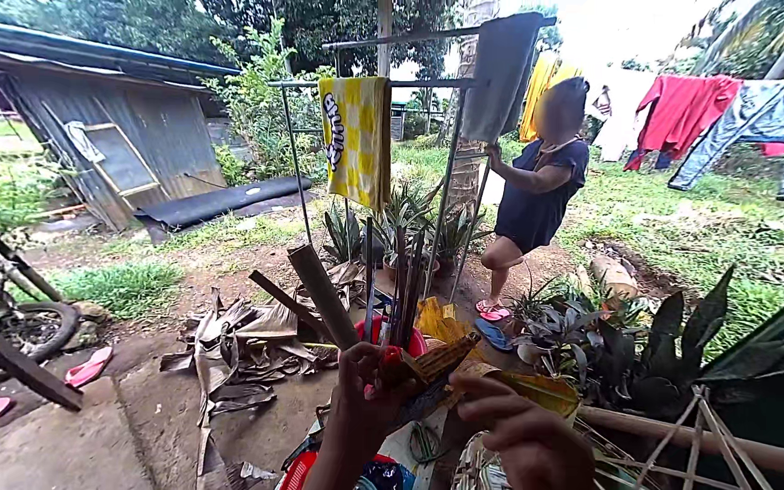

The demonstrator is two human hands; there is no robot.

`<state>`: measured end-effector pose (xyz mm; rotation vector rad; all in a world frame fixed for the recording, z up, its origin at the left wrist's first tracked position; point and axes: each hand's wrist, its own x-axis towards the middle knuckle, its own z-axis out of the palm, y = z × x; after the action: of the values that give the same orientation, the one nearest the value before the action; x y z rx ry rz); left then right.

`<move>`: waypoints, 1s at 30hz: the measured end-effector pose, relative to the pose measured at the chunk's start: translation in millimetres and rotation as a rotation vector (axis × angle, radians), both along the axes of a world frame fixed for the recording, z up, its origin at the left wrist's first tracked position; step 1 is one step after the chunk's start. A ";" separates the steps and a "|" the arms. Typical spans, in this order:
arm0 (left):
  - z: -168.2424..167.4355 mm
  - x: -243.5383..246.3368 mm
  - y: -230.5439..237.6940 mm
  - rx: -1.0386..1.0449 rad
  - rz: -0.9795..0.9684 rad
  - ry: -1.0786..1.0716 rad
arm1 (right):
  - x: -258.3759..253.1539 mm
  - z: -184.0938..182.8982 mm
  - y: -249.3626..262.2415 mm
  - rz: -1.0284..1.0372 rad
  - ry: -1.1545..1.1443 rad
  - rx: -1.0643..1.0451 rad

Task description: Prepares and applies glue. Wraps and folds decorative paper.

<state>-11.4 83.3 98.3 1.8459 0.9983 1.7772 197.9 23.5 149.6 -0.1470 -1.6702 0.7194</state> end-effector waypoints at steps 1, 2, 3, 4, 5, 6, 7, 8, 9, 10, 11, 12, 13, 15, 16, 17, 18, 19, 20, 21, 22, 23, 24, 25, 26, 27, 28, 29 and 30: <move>-0.8 3.0 -4.3 0.033 0.018 0.037 | -8.0 -11.1 19.8 -0.335 -0.101 0.086; -0.9 5.6 -9.3 0.056 0.035 0.066 | -16.0 -18.9 31.7 -0.576 -0.179 0.121; -0.6 7.9 -14.0 0.066 0.045 0.092 | -23.2 -23.3 37.4 -0.717 -0.232 0.124; -0.4 10.2 -17.9 0.068 0.047 0.110 | -29.2 -25.3 39.4 -0.793 -0.270 0.112; -0.4 12.6 -21.2 0.071 0.052 0.123 | -34.0 -26.5 40.2 -0.826 -0.282 0.103; -0.1 14.6 -24.4 0.070 0.053 0.133 | -37.6 -27.2 40.4 -0.830 -0.274 0.091; 0.3 16.0 -27.2 0.063 0.048 0.137 | -39.4 -27.0 40.2 -0.818 -0.259 0.073; 0.6 17.1 -28.7 0.059 0.041 0.136 | -39.9 -26.0 40.5 -0.796 -0.241 0.053; 1.1 17.7 -29.7 0.054 0.031 0.133 | -39.4 -24.5 41.1 -0.777 -0.231 0.032; 1.5 17.9 -30.5 0.049 0.016 0.126 | -38.5 -22.7 41.7 -0.757 -0.230 0.014; 1.9 17.9 -30.9 0.045 -0.001 0.120 | -37.2 -20.9 42.3 -0.729 -0.234 -0.002; 2.3 18.1 -31.2 0.041 -0.019 0.115 | -35.9 -19.0 42.7 -0.694 -0.241 -0.019; 2.7 18.6 -31.6 0.035 -0.032 0.116 | -34.7 -17.6 42.9 -0.667 -0.246 -0.032; 3.4 20.2 -32.7 0.024 -0.038 0.125 | -32.8 -16.4 43.7 -0.639 -0.245 -0.042; 3.7 20.7 -32.8 0.028 -0.037 0.130 | -32.3 -16.1 44.3 -0.635 -0.240 -0.042; 3.8 21.0 -32.5 0.035 -0.032 0.137 | -32.1 -15.7 44.5 -0.633 -0.235 -0.040; 3.6 21.2 -32.2 0.046 -0.022 0.145 | -31.9 -15.5 44.1 -0.632 -0.233 -0.034; 2.9 21.5 -32.2 0.055 -0.013 0.153 | -31.7 -15.2 43.0 -0.636 -0.233 -0.026; 1.8 22.0 -32.1 0.062 -0.005 0.157 | -31.6 -14.9 41.7 -0.646 -0.240 -0.014; 0.8 22.7 -31.8 0.069 -0.003 0.154 | -31.9 -14.9 40.6 -0.665 -0.249 -0.002; 0.0 23.6 -31.3 0.073 0.001 0.145 | -33.2 -15.4 40.1 -0.686 -0.249 0.007; -0.8 25.0 -31.0 0.075 0.002 0.127 | -35.3 -16.6 39.3 -0.716 -0.241 0.020; -1.9 26.8 -30.9 0.077 -0.003 0.103 | -37.3 -17.7 37.9 -0.746 -0.235 0.032; -2.9 28.5 -31.3 0.080 -0.017 0.072 | -39.0 -18.8 36.2 -0.777 -0.232 0.052; -2.7 30.0 -32.1 0.076 -0.031 0.040 | -39.7 -19.5 34.2 -0.799 -0.238 0.073; -1.3 31.2 -33.2 0.070 -0.040 0.010 | -39.4 -19.3 32.0 -0.808 -0.251 0.091; 0.7 32.1 -34.0 0.067 -0.037 -0.005 | -38.7 -18.3 29.7 -0.811 -0.261 0.106; 2.9 33.1 -34.3 0.063 -0.024 -0.004 | -38.0 -17.1 27.8 -0.812 -0.268 0.113; 4.6 34.5 -34.8 0.058 -0.004 0.007 | -37.8 -16.3 26.6 -0.828 -0.265 0.121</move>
<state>23.1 48.5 102.9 1.8887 0.9549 1.8166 160.1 50.2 133.3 -0.8188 -1.6914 -0.0315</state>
